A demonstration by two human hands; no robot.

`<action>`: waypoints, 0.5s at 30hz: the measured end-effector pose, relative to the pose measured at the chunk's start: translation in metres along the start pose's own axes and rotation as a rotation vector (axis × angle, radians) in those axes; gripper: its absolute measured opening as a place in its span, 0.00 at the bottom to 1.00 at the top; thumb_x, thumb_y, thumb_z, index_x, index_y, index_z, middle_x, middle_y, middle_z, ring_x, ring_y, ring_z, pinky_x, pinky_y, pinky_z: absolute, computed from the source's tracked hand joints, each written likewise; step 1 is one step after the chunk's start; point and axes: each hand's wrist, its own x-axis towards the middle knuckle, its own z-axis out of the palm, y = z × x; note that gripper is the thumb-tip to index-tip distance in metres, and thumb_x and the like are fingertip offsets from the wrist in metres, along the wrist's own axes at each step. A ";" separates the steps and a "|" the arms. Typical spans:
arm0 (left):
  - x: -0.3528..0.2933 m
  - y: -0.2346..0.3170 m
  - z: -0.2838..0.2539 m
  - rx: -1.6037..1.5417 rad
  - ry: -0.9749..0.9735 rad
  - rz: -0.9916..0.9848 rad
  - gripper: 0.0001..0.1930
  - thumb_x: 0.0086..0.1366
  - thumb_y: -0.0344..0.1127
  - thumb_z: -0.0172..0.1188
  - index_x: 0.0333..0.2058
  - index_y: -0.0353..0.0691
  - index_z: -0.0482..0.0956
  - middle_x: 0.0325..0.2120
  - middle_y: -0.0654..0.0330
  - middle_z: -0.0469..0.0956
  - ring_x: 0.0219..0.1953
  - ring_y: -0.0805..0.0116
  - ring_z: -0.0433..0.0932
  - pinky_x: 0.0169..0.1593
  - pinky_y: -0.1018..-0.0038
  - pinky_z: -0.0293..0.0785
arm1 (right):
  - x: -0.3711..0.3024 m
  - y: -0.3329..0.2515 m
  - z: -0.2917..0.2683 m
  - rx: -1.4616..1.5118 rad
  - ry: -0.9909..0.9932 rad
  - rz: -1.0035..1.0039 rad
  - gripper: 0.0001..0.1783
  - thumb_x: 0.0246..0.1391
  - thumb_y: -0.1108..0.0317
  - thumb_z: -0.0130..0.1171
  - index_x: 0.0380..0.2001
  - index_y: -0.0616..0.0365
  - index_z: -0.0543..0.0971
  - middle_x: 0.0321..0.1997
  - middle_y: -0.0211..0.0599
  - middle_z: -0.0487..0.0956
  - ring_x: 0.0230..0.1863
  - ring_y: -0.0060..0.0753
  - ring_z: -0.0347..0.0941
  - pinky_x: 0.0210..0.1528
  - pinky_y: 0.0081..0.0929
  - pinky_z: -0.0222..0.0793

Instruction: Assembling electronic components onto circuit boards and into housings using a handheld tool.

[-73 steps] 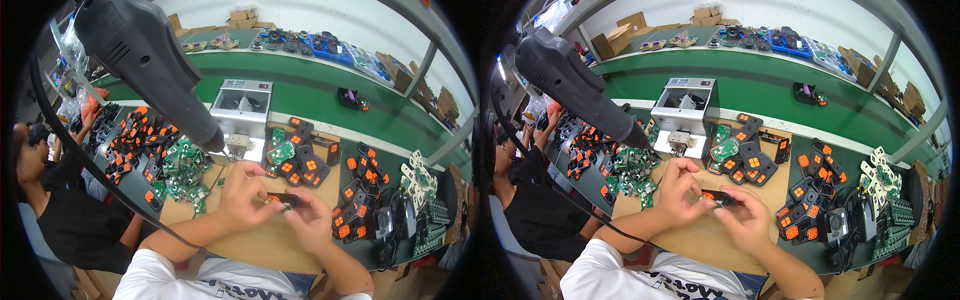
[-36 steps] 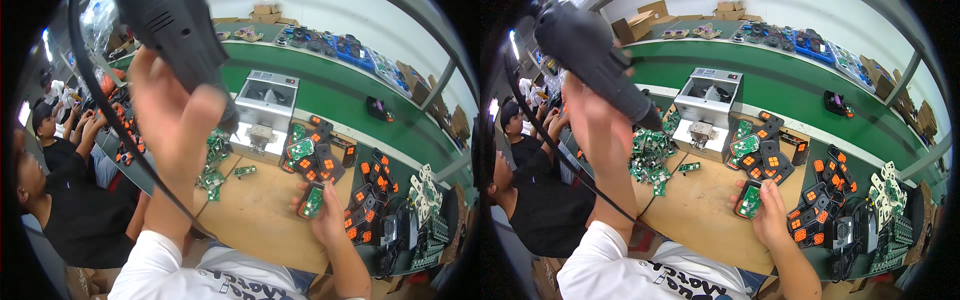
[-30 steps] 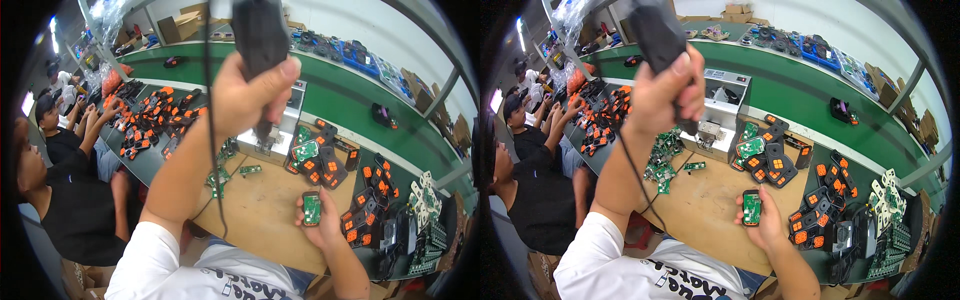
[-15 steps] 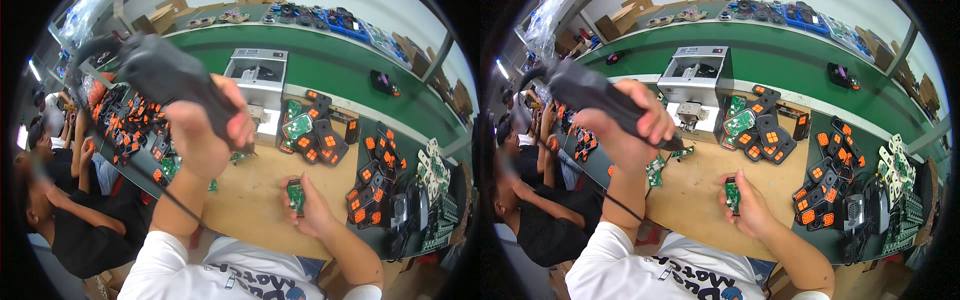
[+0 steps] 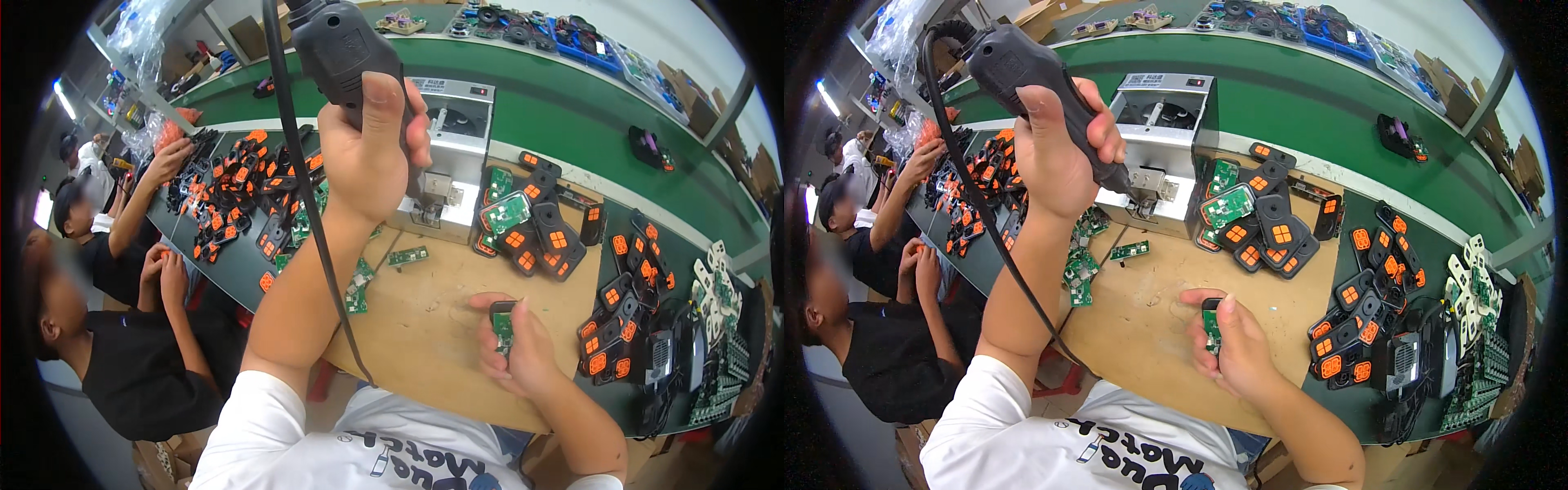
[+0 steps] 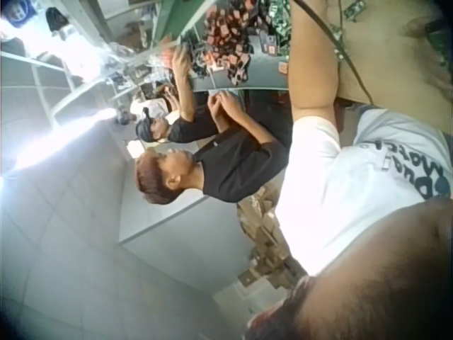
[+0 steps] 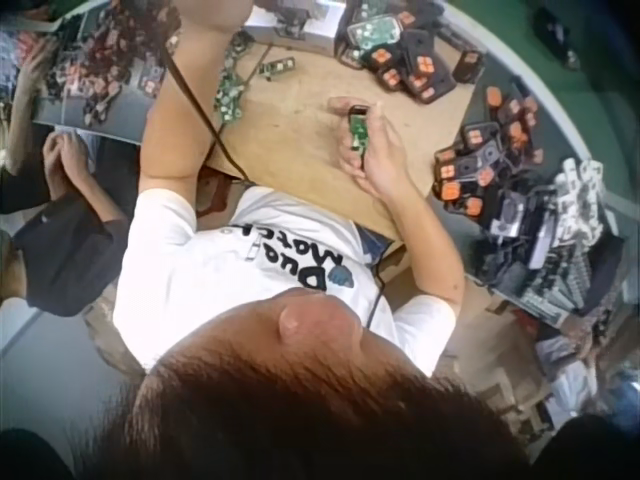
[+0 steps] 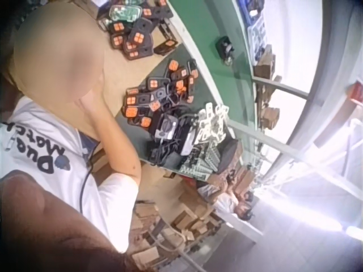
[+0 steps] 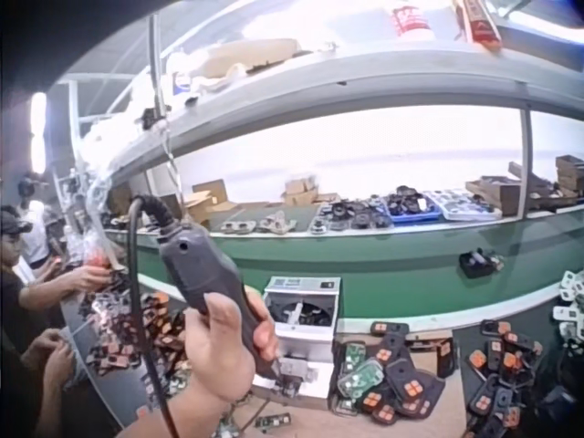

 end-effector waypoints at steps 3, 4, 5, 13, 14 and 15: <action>0.001 0.002 0.002 0.021 -0.012 -0.003 0.36 0.61 0.72 0.48 0.32 0.35 0.70 0.15 0.63 0.67 0.15 0.73 0.66 0.23 0.72 0.68 | 0.002 0.000 -0.002 0.001 0.007 -0.028 0.31 0.68 0.42 0.34 0.53 0.60 0.67 0.26 0.29 0.68 0.16 0.17 0.58 0.17 0.17 0.54; 0.001 0.001 0.003 0.022 -0.010 0.000 0.36 0.61 0.72 0.48 0.32 0.35 0.70 0.15 0.63 0.67 0.15 0.73 0.66 0.23 0.72 0.68 | 0.004 0.002 -0.005 -0.003 0.006 -0.057 0.30 0.68 0.43 0.35 0.54 0.60 0.67 0.26 0.29 0.68 0.17 0.17 0.59 0.17 0.17 0.55; 0.001 0.000 0.004 -0.035 -0.005 0.009 0.33 0.63 0.67 0.51 0.30 0.34 0.72 0.15 0.64 0.68 0.15 0.76 0.67 0.21 0.76 0.67 | 0.005 0.003 -0.008 -0.007 0.004 -0.086 0.30 0.68 0.43 0.35 0.54 0.59 0.67 0.27 0.30 0.69 0.18 0.18 0.60 0.18 0.18 0.56; -0.001 0.001 0.004 -0.094 -0.005 -0.004 0.29 0.65 0.62 0.54 0.28 0.34 0.74 0.14 0.67 0.68 0.15 0.79 0.68 0.19 0.81 0.65 | 0.004 0.002 -0.008 0.291 -0.014 -0.097 0.34 0.67 0.38 0.29 0.54 0.57 0.66 0.29 0.31 0.71 0.19 0.23 0.63 0.19 0.24 0.57; -0.003 0.003 0.003 -0.108 0.000 -0.025 0.30 0.65 0.62 0.53 0.29 0.34 0.74 0.15 0.67 0.68 0.15 0.79 0.68 0.20 0.81 0.65 | 0.004 0.000 -0.008 0.333 0.001 -0.067 0.35 0.67 0.37 0.28 0.54 0.57 0.66 0.29 0.31 0.71 0.19 0.23 0.62 0.19 0.24 0.56; -0.008 0.006 0.001 -0.125 0.004 -0.049 0.30 0.65 0.63 0.53 0.29 0.34 0.74 0.15 0.66 0.68 0.15 0.78 0.68 0.20 0.81 0.65 | 0.004 -0.001 -0.007 0.335 0.007 -0.067 0.35 0.67 0.37 0.28 0.54 0.57 0.66 0.29 0.31 0.71 0.19 0.23 0.62 0.19 0.24 0.56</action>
